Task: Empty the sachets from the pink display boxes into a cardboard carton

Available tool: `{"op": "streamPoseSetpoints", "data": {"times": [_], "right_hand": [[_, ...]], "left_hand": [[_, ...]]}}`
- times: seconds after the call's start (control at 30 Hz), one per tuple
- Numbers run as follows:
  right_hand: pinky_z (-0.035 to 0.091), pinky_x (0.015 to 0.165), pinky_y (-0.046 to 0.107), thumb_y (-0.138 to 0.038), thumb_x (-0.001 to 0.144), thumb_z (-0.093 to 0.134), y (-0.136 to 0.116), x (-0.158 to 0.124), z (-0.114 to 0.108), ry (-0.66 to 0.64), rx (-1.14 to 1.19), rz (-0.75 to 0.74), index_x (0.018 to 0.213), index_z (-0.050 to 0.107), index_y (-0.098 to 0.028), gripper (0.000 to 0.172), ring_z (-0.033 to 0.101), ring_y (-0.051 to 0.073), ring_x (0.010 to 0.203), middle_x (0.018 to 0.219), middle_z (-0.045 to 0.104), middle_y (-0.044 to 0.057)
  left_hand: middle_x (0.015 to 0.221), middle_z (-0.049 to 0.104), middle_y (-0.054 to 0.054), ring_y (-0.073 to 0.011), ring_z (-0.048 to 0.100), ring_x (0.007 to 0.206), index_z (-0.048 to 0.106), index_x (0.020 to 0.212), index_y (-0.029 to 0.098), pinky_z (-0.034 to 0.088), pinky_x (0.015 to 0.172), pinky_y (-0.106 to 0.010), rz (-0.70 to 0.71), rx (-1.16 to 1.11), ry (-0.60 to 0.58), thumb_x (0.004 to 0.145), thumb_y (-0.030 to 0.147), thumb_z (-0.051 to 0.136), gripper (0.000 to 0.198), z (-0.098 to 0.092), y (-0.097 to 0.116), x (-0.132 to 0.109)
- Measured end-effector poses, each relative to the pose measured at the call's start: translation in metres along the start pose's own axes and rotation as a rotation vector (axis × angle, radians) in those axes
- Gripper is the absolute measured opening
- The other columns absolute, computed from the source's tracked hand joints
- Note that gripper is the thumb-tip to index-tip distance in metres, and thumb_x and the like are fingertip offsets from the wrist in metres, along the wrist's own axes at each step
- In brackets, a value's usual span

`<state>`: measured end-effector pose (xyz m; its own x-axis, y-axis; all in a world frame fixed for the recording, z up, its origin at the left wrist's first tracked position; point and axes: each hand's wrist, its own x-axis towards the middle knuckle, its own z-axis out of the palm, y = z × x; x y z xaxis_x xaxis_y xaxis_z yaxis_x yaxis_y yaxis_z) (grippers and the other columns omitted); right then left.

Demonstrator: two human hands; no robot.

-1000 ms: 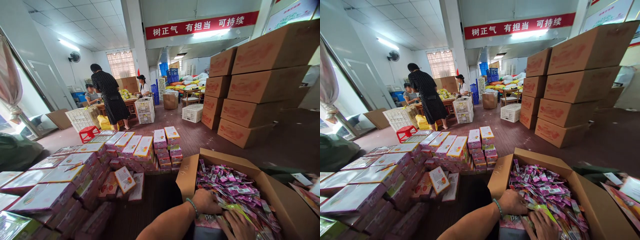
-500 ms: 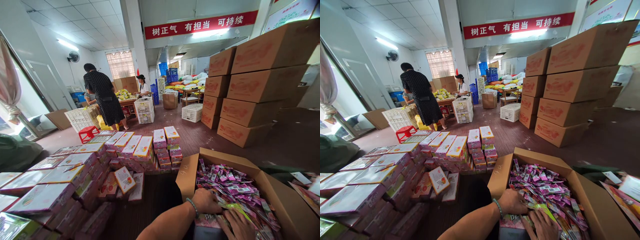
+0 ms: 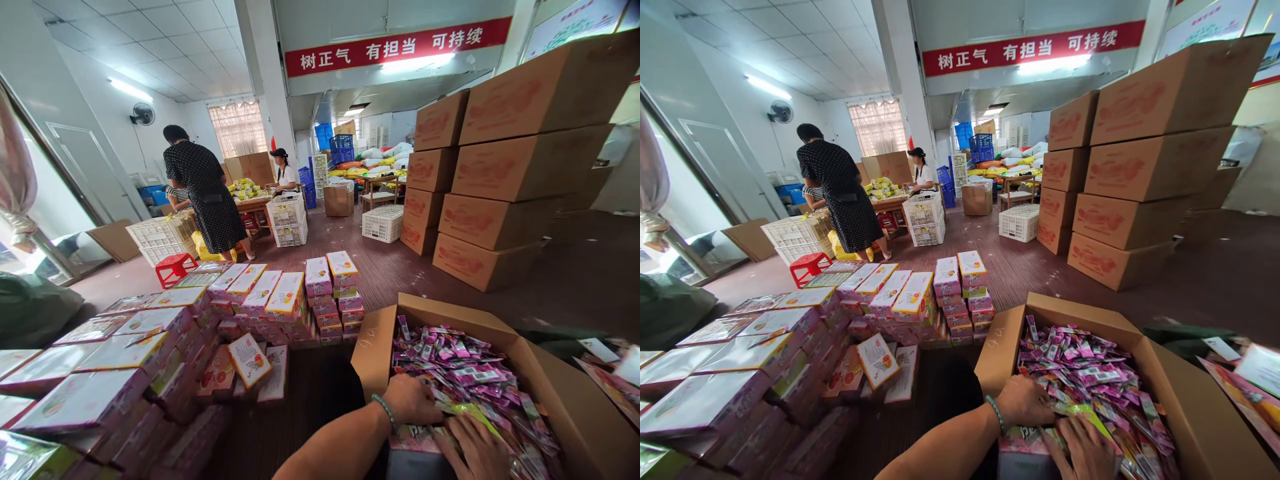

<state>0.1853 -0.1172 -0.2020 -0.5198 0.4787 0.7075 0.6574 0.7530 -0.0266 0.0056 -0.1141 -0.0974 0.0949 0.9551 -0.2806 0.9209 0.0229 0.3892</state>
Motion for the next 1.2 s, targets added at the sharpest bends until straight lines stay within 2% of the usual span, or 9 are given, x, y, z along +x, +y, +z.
{"op": "streamPoseSetpoints", "data": {"times": [0.23,0.37,0.5,0.7,0.93,1.2], "right_hand": [[0.041,0.087,0.042,-0.052,0.104,0.036,-0.001,-0.001,0.0,-0.001,-0.017,-0.04,0.093,0.076,-0.025,0.049,0.062,0.031,0.1,0.097,0.074,0.006],[0.04,0.087,0.042,-0.057,0.103,0.037,-0.001,0.0,0.0,-0.042,-0.026,-0.001,0.094,0.076,-0.024,0.051,0.062,0.03,0.1,0.099,0.074,0.005],[0.04,0.088,0.042,-0.058,0.104,0.034,-0.003,0.004,-0.004,-0.025,-0.033,-0.006,0.095,0.075,-0.021,0.055,0.061,0.03,0.101,0.099,0.074,0.006],[0.04,0.086,0.04,-0.057,0.104,0.035,-0.005,0.007,-0.007,-0.013,-0.004,-0.001,0.094,0.074,-0.022,0.053,0.061,0.03,0.099,0.097,0.073,0.006],[0.039,0.086,0.041,-0.056,0.103,0.038,-0.007,0.01,-0.012,-0.038,0.004,0.027,0.091,0.071,-0.023,0.049,0.062,0.03,0.099,0.097,0.072,0.006],[0.039,0.085,0.042,-0.053,0.103,0.038,-0.008,0.011,-0.012,-0.014,0.009,0.011,0.094,0.07,-0.022,0.046,0.061,0.03,0.099,0.096,0.072,0.007]], "left_hand": [[0.104,0.076,-0.012,-0.0332,0.07,0.104,0.078,0.107,0.02,0.055,0.092,-0.039,-0.011,0.01,0.01,0.077,0.046,0.063,0.043,0.001,0.0,0.0],[0.103,0.077,-0.013,-0.0328,0.071,0.101,0.077,0.108,0.019,0.056,0.089,-0.04,-0.029,0.024,0.012,0.079,0.045,0.06,0.043,-0.001,0.0,0.0],[0.102,0.077,-0.012,-0.0316,0.071,0.101,0.078,0.107,0.02,0.056,0.09,-0.039,-0.005,0.037,0.011,0.079,0.044,0.059,0.041,0.001,-0.001,0.0],[0.103,0.076,-0.013,-0.034,0.07,0.103,0.077,0.109,0.02,0.056,0.092,-0.042,-0.016,0.02,0.006,0.08,0.05,0.06,0.046,0.003,-0.003,0.003],[0.102,0.077,-0.01,-0.0313,0.07,0.103,0.077,0.11,0.023,0.055,0.093,-0.041,-0.02,0.008,-0.011,0.078,0.049,0.064,0.043,-0.002,-0.001,0.0],[0.104,0.076,-0.014,-0.0354,0.07,0.104,0.077,0.111,0.022,0.056,0.093,-0.045,-0.03,0.015,-0.021,0.078,0.045,0.062,0.043,-0.006,0.003,-0.002]]}}
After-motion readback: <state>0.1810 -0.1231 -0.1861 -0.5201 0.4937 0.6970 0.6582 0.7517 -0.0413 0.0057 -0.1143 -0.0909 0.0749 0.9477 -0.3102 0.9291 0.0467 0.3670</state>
